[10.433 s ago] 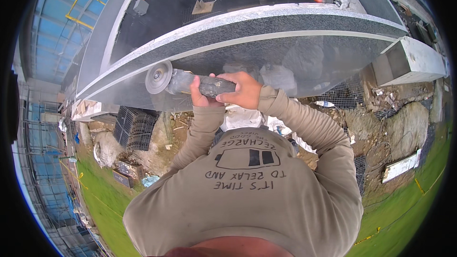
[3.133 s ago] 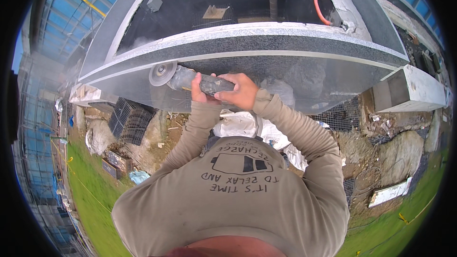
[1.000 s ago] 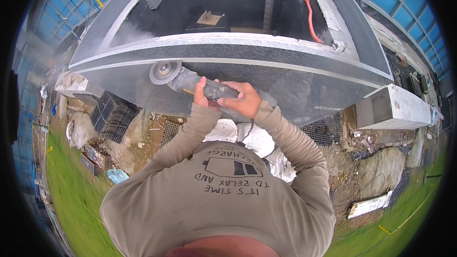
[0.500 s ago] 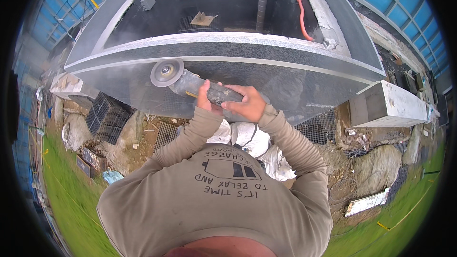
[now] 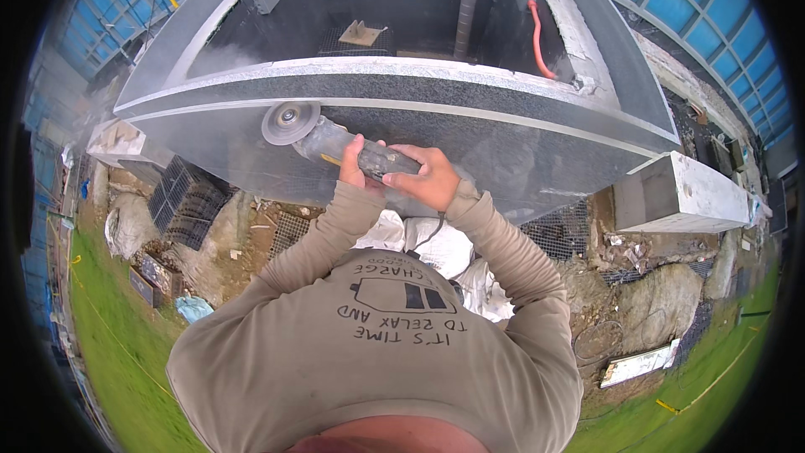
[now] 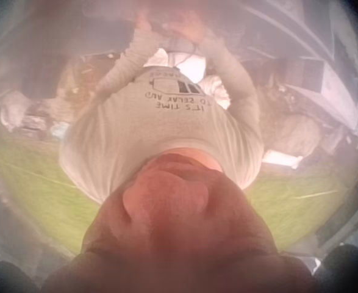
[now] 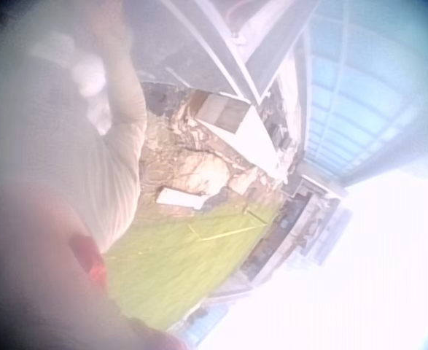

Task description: The person uses an angle grinder to smooth the edge of a large curved stone slab. The person holds the tool with both hands and moves it along the curved edge, generating dust. The person briefly pauses to adjust the tool cord before resuming the grinding.

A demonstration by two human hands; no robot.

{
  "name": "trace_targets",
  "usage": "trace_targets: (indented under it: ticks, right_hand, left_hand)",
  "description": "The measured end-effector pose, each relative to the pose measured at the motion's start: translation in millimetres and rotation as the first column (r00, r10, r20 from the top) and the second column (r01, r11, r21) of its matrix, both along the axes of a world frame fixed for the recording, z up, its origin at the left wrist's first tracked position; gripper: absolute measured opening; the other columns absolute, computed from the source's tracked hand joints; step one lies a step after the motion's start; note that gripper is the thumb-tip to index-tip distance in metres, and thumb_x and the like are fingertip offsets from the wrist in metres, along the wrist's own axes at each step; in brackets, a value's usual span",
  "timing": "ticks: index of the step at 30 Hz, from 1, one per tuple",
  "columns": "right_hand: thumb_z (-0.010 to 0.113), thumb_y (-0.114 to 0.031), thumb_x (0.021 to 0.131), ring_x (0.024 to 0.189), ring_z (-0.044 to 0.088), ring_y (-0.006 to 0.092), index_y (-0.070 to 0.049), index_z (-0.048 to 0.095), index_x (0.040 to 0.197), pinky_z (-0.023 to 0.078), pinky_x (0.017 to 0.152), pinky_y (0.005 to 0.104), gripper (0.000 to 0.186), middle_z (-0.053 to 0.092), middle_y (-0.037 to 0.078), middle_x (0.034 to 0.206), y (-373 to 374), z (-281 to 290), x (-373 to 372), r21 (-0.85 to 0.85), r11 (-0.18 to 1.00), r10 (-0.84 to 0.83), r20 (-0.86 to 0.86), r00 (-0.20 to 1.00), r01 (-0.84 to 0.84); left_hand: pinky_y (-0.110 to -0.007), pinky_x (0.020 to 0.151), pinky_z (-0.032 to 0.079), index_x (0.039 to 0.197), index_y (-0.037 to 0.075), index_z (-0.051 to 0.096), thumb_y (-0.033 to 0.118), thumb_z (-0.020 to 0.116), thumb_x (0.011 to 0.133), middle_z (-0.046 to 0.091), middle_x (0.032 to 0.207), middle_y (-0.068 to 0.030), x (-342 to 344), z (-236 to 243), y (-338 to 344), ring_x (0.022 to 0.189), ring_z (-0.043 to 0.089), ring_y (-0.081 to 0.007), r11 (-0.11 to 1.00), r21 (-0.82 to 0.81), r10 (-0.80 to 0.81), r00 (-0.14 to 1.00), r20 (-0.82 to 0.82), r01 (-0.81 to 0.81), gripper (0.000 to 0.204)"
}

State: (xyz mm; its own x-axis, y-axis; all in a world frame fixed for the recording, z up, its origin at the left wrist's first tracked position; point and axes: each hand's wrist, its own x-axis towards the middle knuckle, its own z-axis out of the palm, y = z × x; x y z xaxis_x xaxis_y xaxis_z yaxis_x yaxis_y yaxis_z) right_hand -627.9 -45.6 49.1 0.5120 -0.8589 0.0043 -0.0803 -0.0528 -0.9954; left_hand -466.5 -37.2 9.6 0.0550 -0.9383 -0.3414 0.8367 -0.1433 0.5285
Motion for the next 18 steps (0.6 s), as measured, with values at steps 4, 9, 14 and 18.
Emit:
trace_targets:
  ticks: [4,9,14,18]
  right_hand:
    - [0.075,-0.016,0.083,0.068,0.062,0.0088,0.007,0.057,0.130,0.051,0.058,0.0238,0.056,0.069,0.009,0.094,12,4,-20,0.029,1.000,-0.011,-0.003,1.000,0.011]
    - [0.075,-0.016,0.083,0.067,0.062,0.0088,0.007,0.056,0.130,0.051,0.058,0.0237,0.056,0.069,0.009,0.090,17,6,-32,0.051,0.998,-0.018,-0.020,1.000,0.019]
    - [0.075,-0.017,0.083,0.064,0.061,0.0089,0.008,0.056,0.130,0.051,0.057,0.0241,0.056,0.069,0.009,0.087,11,2,-24,0.025,1.000,-0.008,-0.012,1.000,0.008]
    - [0.074,-0.014,0.084,0.065,0.061,0.0103,0.010,0.054,0.131,0.047,0.054,0.0252,0.056,0.067,0.009,0.084,3,-1,-14,0.063,0.998,0.004,-0.035,0.999,-0.002]
  left_hand:
    - [-0.039,0.088,0.050,0.110,0.011,0.053,0.042,0.071,0.085,0.062,0.101,-0.0068,-20,-2,10,0.095,0.062,-0.0213,1.000,-0.001,-0.019,1.000,-0.005,0.019,0.044]
    - [-0.040,0.086,0.050,0.110,0.009,0.055,0.044,0.070,0.086,0.061,0.100,-0.0070,-33,-8,11,0.094,0.062,-0.0227,0.999,-0.019,-0.026,1.000,-0.017,0.026,0.045]
    - [-0.038,0.084,0.048,0.109,0.009,0.054,0.042,0.067,0.089,0.058,0.100,-0.0057,-21,-15,3,0.094,0.060,-0.0208,0.997,0.006,-0.082,0.993,-0.084,0.082,0.040]
    - [-0.039,0.083,0.050,0.108,0.007,0.056,0.043,0.068,0.088,0.059,0.098,-0.0061,-11,-14,-2,0.092,0.061,-0.0219,0.998,0.005,-0.060,0.995,-0.075,0.061,0.043]
